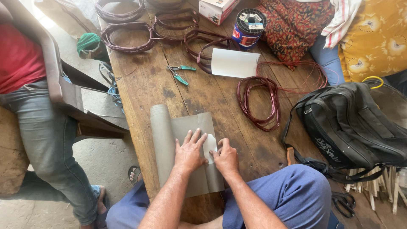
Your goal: The person unrolls a sheet of gray insulation paper on a wooden table, measures it against a small white template, and cuts it into rectangular pieces using a knife and scissors. The person then folds the cut pieces.
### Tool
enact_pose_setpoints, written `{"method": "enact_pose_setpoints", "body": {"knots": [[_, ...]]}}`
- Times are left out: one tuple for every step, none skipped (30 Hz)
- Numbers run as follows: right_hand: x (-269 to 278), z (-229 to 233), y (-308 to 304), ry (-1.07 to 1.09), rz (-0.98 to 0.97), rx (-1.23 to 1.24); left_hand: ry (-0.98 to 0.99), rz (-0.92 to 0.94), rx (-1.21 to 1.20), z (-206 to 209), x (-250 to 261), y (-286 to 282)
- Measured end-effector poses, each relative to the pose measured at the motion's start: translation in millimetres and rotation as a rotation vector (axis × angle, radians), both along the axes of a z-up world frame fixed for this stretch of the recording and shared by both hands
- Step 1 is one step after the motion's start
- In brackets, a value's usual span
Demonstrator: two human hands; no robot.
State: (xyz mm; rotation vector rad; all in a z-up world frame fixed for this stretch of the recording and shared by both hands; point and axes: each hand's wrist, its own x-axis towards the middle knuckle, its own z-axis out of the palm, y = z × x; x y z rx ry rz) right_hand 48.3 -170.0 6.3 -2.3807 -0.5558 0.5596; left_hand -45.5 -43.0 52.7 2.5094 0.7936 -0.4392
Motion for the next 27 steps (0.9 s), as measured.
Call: {"method": "enact_pose_setpoints", "body": {"knots": [[0.7,-0.1,1.1,-0.003,0.002,-0.004,-0.003,0.003,0.001,-0.1,0.7,1.6],[0.6,0.1,1.7,-0.006,0.003,-0.008,0.002,0.003,0.0,0.3,1.4,2.0],[0.7,0.2,2.2,-0.01,0.005,-0.012,0.006,0.003,-0.002,0.8,2.0,2.3],[0.4,0.1,2.7,-0.008,0.004,-0.01,0.011,0.003,-0.004,1.3,2.2,2.8],[0.4,-0.1,2.3,-0.007,0.004,-0.009,0.005,0.004,-0.003,1.7,2.5,2.5],[0.9,-0.6,2.3,-0.006,0.004,-0.007,-0.001,0.004,-0.003,1.9,2.8,2.6],[-0.2,-1.4,1.0,-0.002,0.007,-0.006,-0.004,0.005,-0.004,1.8,1.8,2.2],[-0.4,-1.9,-0.4,0.002,0.01,-0.006,-0.001,-0.001,-0.007,1.8,1.5,2.3],[-1.3,-1.9,-1.6,0.008,0.015,-0.004,0.005,-0.006,-0.008,2.5,1.2,3.0],[-4.1,-0.9,-5.1,0.011,0.034,-0.007,0.01,-0.011,-0.01,3.5,0.2,3.4],[-5.9,0.9,-9.6,0.011,0.049,-0.01,0.015,-0.01,-0.013,4.9,0.2,4.3],[-9.1,3.3,-14.8,0.01,0.064,-0.013,0.02,-0.009,-0.016,6.4,0.1,4.7],[-13.4,6.3,-22.1,0.021,0.066,-0.033,0.024,-0.011,-0.021,7.8,1.5,4.4],[-18.4,9.6,-29.9,0.033,0.067,-0.054,0.028,-0.01,-0.025,8.7,1.9,4.3],[-22.6,11.8,-35.7,0.045,0.066,-0.075,0.034,-0.01,-0.028,8.8,0.9,4.5],[-26.0,13.7,-39.8,0.065,0.067,-0.124,0.04,-0.01,-0.031,8.2,0.4,5.0],[-32.6,16.1,-46.0,0.089,0.064,-0.177,0.032,-0.007,-0.031,7.1,-0.2,4.8],[-38.0,18.3,-49.7,0.113,0.06,-0.229,0.024,-0.004,-0.031,5.7,-0.6,5.1],[-40.8,20.5,-50.7,0.104,0.057,-0.224,0.013,0.002,-0.029,4.4,-0.5,5.7],[-43.9,23.1,-51.8,0.095,0.053,-0.219,0.005,0.005,-0.034,3.3,-0.7,5.8],[-45.6,25.5,-51.2,0.084,0.053,-0.211,-0.003,0.011,-0.037,2.3,-0.5,7.0],[-47.1,27.9,-50.9,0.087,0.055,-0.217,-0.012,0.018,-0.04,1.4,-0.5,7.5],[-47.9,30.2,-50.6,0.09,0.06,-0.223,-0.017,0.021,-0.038,0.6,-0.7,7.3],[-48.0,31.8,-49.8,0.093,0.065,-0.23,-0.022,0.024,-0.037,-0.3,-0.6,7.2],[-49.7,32.8,-49.7,0.075,0.085,-0.212,-0.023,0.026,-0.037,-1.5,-2.2,6.5],[-49.9,33.1,-49.6,0.058,0.104,-0.195,-0.037,0.027,-0.029,-2.9,-2.6,5.9],[-51.6,33.0,-50.5,0.043,0.121,-0.178,-0.047,0.024,-0.022,-4.5,-3.5,4.8]]}}
